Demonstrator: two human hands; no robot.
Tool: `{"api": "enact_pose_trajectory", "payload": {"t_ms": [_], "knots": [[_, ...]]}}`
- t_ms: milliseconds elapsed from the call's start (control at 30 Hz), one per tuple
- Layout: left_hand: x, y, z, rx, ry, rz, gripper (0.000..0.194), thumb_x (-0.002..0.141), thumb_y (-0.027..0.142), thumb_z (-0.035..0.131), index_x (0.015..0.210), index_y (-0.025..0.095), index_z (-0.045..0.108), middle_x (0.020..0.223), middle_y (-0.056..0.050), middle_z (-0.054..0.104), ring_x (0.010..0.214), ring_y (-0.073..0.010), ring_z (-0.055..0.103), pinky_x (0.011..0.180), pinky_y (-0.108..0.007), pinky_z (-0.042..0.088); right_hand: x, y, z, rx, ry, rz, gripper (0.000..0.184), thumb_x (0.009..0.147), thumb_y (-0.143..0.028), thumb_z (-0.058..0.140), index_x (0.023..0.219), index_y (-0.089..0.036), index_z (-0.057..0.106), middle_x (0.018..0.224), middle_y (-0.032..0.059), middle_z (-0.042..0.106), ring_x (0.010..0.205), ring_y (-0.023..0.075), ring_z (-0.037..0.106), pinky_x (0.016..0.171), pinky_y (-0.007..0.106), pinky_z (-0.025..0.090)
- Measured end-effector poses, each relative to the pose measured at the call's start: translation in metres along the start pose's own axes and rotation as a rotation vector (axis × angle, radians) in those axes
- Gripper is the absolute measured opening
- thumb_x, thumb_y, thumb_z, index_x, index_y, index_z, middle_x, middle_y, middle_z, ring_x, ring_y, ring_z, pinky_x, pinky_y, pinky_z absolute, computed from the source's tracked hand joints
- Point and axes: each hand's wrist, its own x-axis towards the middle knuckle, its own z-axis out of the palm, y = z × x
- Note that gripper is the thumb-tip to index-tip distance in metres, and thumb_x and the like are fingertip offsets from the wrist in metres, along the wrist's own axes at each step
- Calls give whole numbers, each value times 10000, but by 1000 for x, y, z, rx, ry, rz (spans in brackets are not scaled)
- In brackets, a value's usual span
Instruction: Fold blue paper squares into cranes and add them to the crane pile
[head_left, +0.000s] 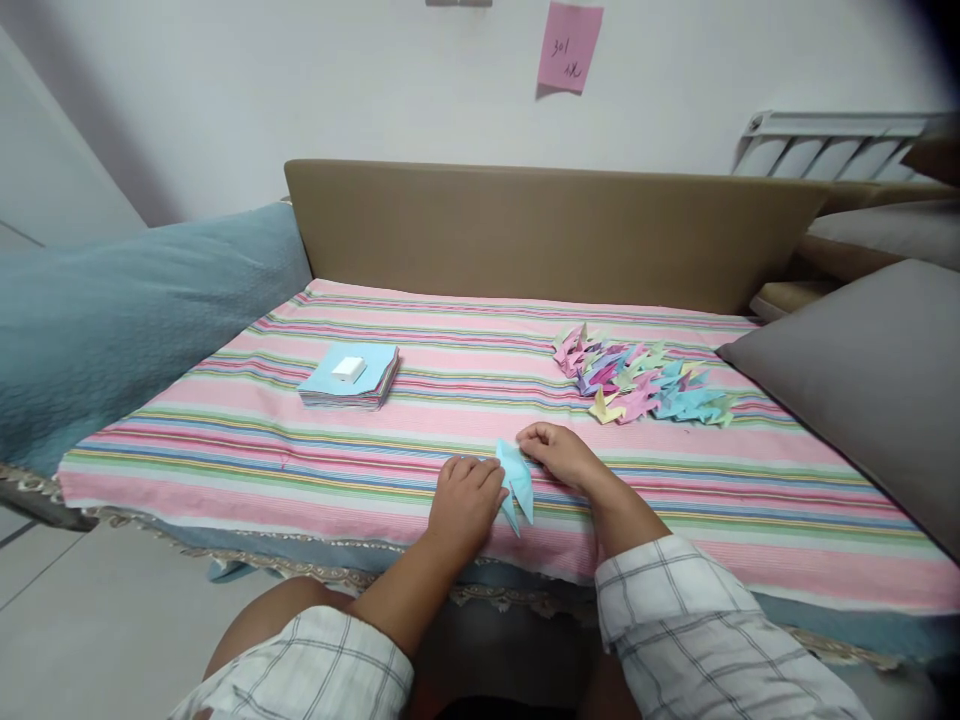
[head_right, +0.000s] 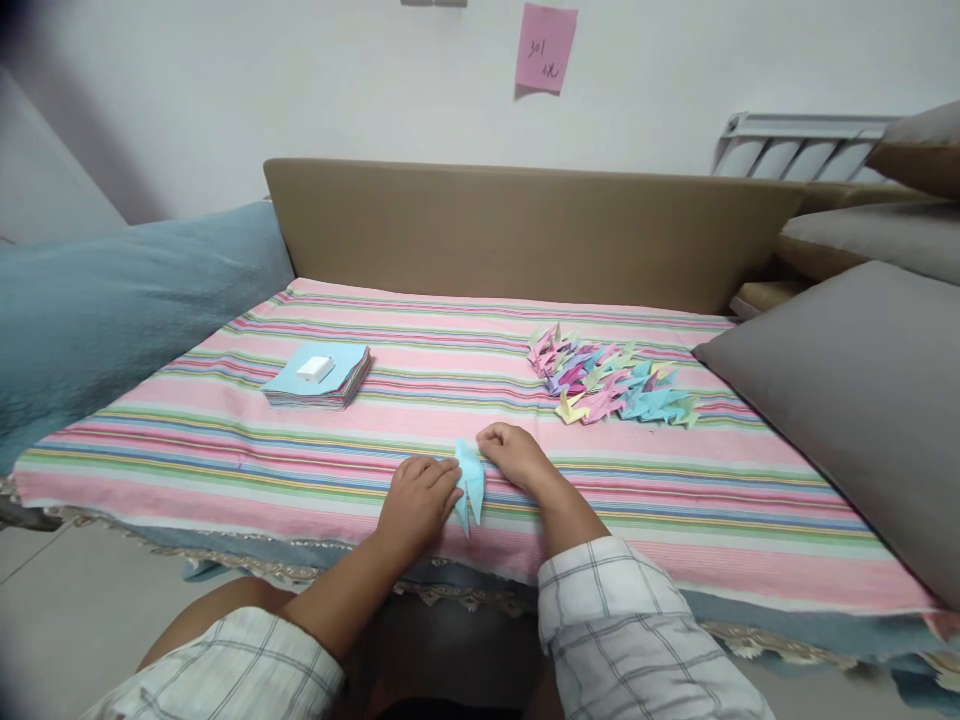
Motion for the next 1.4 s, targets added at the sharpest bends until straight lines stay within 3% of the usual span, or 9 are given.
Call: {"api": "enact_pose_trajectory", "payload": {"t_ms": [100,300,500,633,733,933,1133,1233,1400], "knots": [[2,0,-2,-9,-24,25,219,829,287,561,1044,285,604,1088,-34,635,966,-205,527,882,-406,376,-11,5,-10,2,-130,-28,199,701,-289,570,817,-161,670,761,13,669,683,140,579,651,246,440],[6,2,-10,22,-90,67,329,818,245,571,1128,355,563,1093,-26,619,1002,-216,509,925,-419,335,-24,4,-12,33,-203,-14,227,705,-277,591,886,-169,675,861,26,694,793,166,615,733,265,459],[9,4,-10,50,-103,45,370,823,210,552,1178,314,531,1102,-50,600,1029,-223,499,926,-424,344,-30,-2,-8,-23,-123,-95,217,759,-315,540,863,-179,673,871,31,693,825,179,603,760,290,448],[12,4,-8,43,-123,27,345,806,229,583,1145,284,545,1083,-49,600,1036,-223,494,914,-420,360,-27,-3,0,-71,28,-68,293,764,-412,537,905,-173,635,823,28,669,732,159,584,664,261,436],[13,5,-8,43,-118,29,363,785,228,611,1139,272,545,1077,-49,599,1038,-229,492,917,-425,359,-20,-7,6,-158,97,-17,253,735,-402,565,865,-192,617,755,9,644,648,139,556,591,240,400],[10,5,-8,43,-90,30,335,810,227,579,1142,257,540,1083,-44,607,1015,-219,504,932,-417,353,-5,-21,15,-370,72,63,116,703,-311,564,717,-202,597,697,-3,620,590,118,501,525,224,307],[10,3,-8,26,-107,43,347,813,246,578,1158,255,536,1175,-39,594,1035,-221,498,932,-411,352,-1,-26,22,-519,97,107,65,696,-253,554,712,-209,599,735,12,633,604,130,504,523,237,275],[11,1,-8,3,-135,50,327,824,254,566,1150,255,543,1179,-35,600,1031,-216,504,927,-404,357,-1,-23,22,-501,101,82,63,703,-234,552,721,-206,605,734,19,636,614,138,514,541,242,299],[12,-3,-7,-31,-156,67,282,829,272,561,1110,246,565,1211,-27,588,1036,-211,506,909,-398,371,-4,-13,9,-224,65,-37,223,795,-300,443,764,-188,634,766,20,656,719,150,568,645,243,393]]}}
